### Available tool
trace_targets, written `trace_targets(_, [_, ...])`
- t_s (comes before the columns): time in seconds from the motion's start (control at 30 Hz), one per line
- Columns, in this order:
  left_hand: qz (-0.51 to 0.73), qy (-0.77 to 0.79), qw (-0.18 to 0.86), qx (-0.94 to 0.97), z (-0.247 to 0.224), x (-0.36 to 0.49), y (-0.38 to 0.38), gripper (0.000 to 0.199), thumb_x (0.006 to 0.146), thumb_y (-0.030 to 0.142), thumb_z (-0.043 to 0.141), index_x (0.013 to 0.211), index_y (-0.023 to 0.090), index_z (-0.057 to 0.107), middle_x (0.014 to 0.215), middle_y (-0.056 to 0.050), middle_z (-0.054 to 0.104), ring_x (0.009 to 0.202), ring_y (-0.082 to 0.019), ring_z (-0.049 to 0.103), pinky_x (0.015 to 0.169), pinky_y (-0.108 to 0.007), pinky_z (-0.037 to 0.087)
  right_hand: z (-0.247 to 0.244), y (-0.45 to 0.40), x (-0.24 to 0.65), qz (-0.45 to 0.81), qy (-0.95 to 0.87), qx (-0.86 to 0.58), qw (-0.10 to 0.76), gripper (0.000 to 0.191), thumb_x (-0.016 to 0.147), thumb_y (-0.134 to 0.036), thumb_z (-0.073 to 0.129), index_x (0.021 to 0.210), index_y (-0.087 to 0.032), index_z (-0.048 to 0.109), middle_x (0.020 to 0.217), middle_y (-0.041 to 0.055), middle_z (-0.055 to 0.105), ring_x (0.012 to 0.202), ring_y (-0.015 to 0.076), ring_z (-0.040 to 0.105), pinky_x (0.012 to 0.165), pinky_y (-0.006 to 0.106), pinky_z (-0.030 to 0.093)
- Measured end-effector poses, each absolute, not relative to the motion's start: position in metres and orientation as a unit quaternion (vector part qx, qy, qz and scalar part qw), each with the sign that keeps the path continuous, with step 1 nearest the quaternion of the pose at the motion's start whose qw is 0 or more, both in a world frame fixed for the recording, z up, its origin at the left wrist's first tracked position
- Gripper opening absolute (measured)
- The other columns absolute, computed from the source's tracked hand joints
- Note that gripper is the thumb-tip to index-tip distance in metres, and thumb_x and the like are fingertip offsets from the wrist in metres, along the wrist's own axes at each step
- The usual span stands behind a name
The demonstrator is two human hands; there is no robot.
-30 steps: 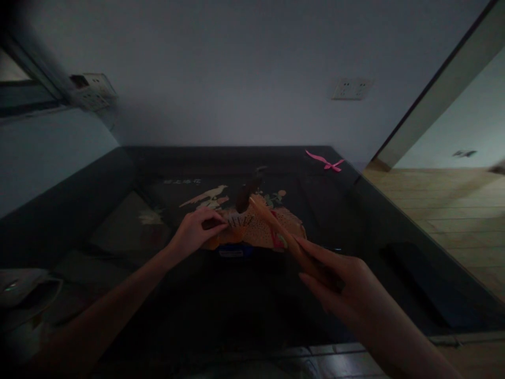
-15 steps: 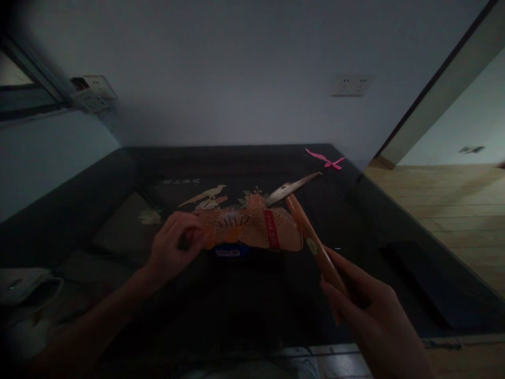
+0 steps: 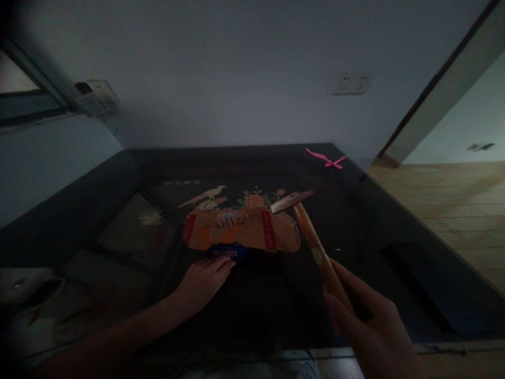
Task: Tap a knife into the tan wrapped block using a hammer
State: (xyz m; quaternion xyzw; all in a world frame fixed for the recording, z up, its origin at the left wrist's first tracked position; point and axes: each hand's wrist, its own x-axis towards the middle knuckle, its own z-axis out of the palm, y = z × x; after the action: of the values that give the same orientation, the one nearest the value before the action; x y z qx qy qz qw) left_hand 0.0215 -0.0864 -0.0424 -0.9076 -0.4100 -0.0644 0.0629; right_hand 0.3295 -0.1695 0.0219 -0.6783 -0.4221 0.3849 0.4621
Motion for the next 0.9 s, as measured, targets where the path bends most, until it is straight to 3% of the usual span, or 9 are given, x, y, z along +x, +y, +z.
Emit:
trace_targets(0.1, [-0.041, -0.411, 0.055, -0.909, -0.037, 0.021, -0.086, 0.019, 0.086, 0.005, 0.055, 0.098, 0.016, 0.064, 0.098, -0.005, 0.069, 0.079, -0.019, 0.069, 0.065, -0.029, 0.055, 0.021, -0.168, 0.328, 0.385, -0.426, -0.675, 0.464, 0.061, 0.067, -0.043, 0.079, 0.124, -0.024, 0.067, 0.070, 0.0011, 0.067, 0.053, 0.0146, 0.055, 0.042, 0.020, 0.048])
trace_targets(0.27, [-0.032, -0.425, 0.058, -0.903, -0.036, 0.023, -0.084, 0.023, 0.086, 0.008, 0.057, 0.108, 0.014, 0.063, 0.096, -0.007, 0.070, 0.080, -0.021, 0.069, 0.067, -0.032, 0.056, 0.018, -0.167, 0.328, 0.399, -0.425, -0.667, 0.463, 0.059, 0.066, -0.043, 0.080, 0.122, -0.027, 0.068, 0.075, 0.0014, 0.069, 0.055, 0.0138, 0.055, 0.044, 0.020, 0.049])
trace_targets(0.63, [0.067, -0.427, 0.042, -0.901, -0.018, 0.035, -0.081, 0.018, 0.085, 0.002, 0.052, 0.096, 0.011, 0.063, 0.091, -0.010, 0.069, 0.079, -0.024, 0.069, 0.063, -0.033, 0.055, 0.020, -0.168, 0.327, 0.395, -0.442, -0.665, 0.455, 0.058, 0.070, -0.041, 0.077, 0.125, -0.023, 0.066, 0.060, -0.0018, 0.062, 0.048, 0.0137, 0.053, 0.040, 0.021, 0.047])
trace_targets(0.9, [-0.007, -0.385, 0.076, -0.920, -0.021, 0.033, -0.081, 0.016, 0.083, 0.000, 0.051, 0.085, 0.013, 0.061, 0.081, -0.007, 0.066, 0.070, -0.021, 0.067, 0.057, -0.031, 0.052, 0.021, -0.167, 0.324, 0.408, -0.420, -0.662, 0.468, 0.056, 0.069, -0.040, 0.078, 0.123, -0.028, 0.067, 0.069, -0.0010, 0.067, 0.051, 0.0132, 0.055, 0.042, 0.020, 0.048])
